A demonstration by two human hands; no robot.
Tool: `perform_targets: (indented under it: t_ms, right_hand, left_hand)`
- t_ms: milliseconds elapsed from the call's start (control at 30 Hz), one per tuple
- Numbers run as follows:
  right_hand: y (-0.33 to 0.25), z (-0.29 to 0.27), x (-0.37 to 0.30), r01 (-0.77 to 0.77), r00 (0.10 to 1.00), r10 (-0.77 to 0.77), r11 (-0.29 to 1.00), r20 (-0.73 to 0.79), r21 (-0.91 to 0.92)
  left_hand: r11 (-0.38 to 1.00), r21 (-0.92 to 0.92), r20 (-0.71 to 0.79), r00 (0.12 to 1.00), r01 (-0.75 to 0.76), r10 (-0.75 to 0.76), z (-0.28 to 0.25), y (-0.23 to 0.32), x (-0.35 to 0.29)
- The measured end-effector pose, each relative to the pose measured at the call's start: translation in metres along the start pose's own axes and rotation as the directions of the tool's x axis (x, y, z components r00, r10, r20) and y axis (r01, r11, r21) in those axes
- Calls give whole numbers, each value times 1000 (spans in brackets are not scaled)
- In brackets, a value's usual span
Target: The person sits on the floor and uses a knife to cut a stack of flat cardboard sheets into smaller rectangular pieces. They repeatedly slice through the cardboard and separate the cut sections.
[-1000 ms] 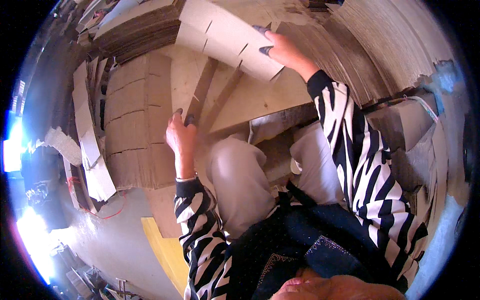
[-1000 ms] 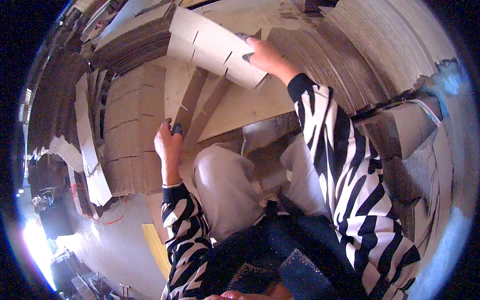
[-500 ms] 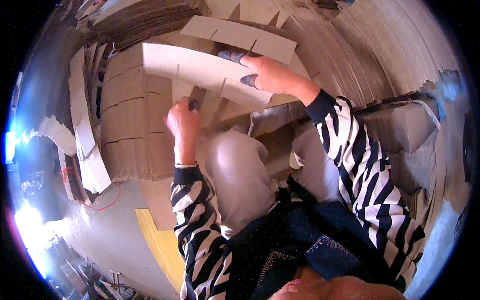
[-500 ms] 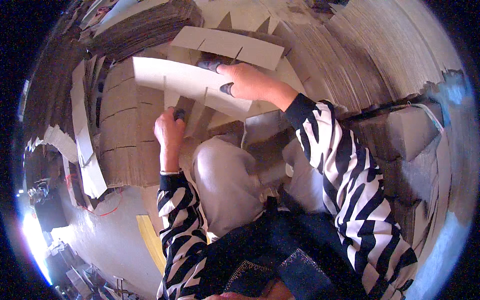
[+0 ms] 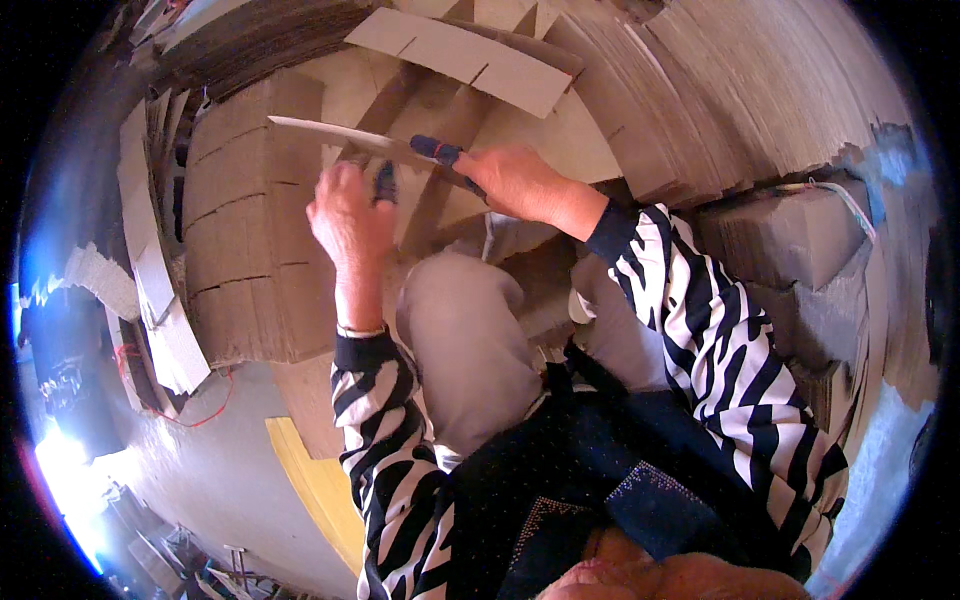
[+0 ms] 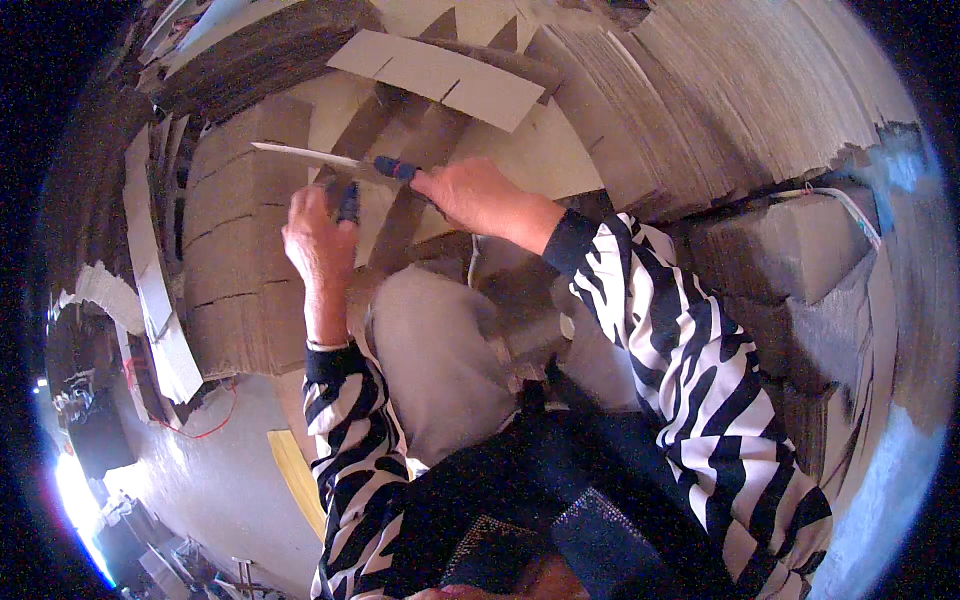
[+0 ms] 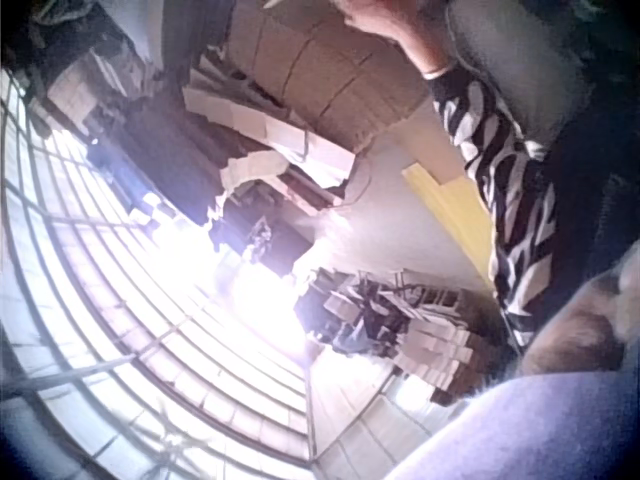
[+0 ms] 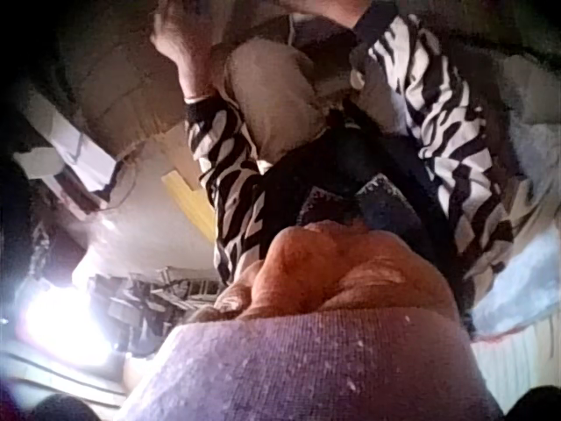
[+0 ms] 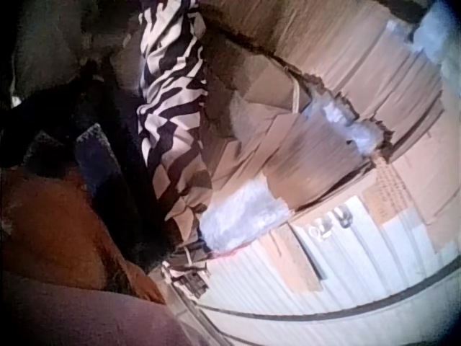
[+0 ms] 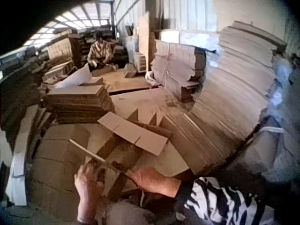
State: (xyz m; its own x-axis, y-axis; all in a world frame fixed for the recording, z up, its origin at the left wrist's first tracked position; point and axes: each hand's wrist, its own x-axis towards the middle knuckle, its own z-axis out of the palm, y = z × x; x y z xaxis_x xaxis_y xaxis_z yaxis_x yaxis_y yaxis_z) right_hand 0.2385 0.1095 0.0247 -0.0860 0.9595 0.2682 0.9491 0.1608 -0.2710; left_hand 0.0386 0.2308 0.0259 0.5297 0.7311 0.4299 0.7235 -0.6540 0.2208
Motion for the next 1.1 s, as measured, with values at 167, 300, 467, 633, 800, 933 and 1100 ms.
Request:
perform_targets:
  t_ms: [167, 300, 467, 633, 800, 933, 1100]
  right_hand:
    - [13, -5, -16, -10, 999, 11, 999, 37, -35]
    - [8, -1, -16, 30, 999, -31, 999, -11, -23]
    - [27, 10, -41, -145, 986, 145, 989, -87, 6]
    - [11, 28, -21, 14, 998, -14, 1000, -59, 3]
    - [34, 21, -58, -100, 992, 103, 994, 69, -39]
    - [24, 17, -49, -96, 989, 100, 995, 105, -39]
    - [15, 21, -40, -28, 1000, 28, 999, -12, -23]
  left_hand:
    - [976, -217, 500, 859, 0, 112, 29, 27, -9]
    - [984, -174, 513, 851, -27, 114, 46, 26, -11]
    - [987, -140, 490, 861, -77, 136, 36, 50, -11]
    - [990, -103, 478, 868, -98, 135, 25, 24, -15]
    - [915, -400, 147, 983, -43, 110, 3, 60, 6]
    - [982, 182, 62, 998, -42, 31, 11, 8, 29]
    - [965, 259, 312, 949, -50, -35, 14, -22, 31]
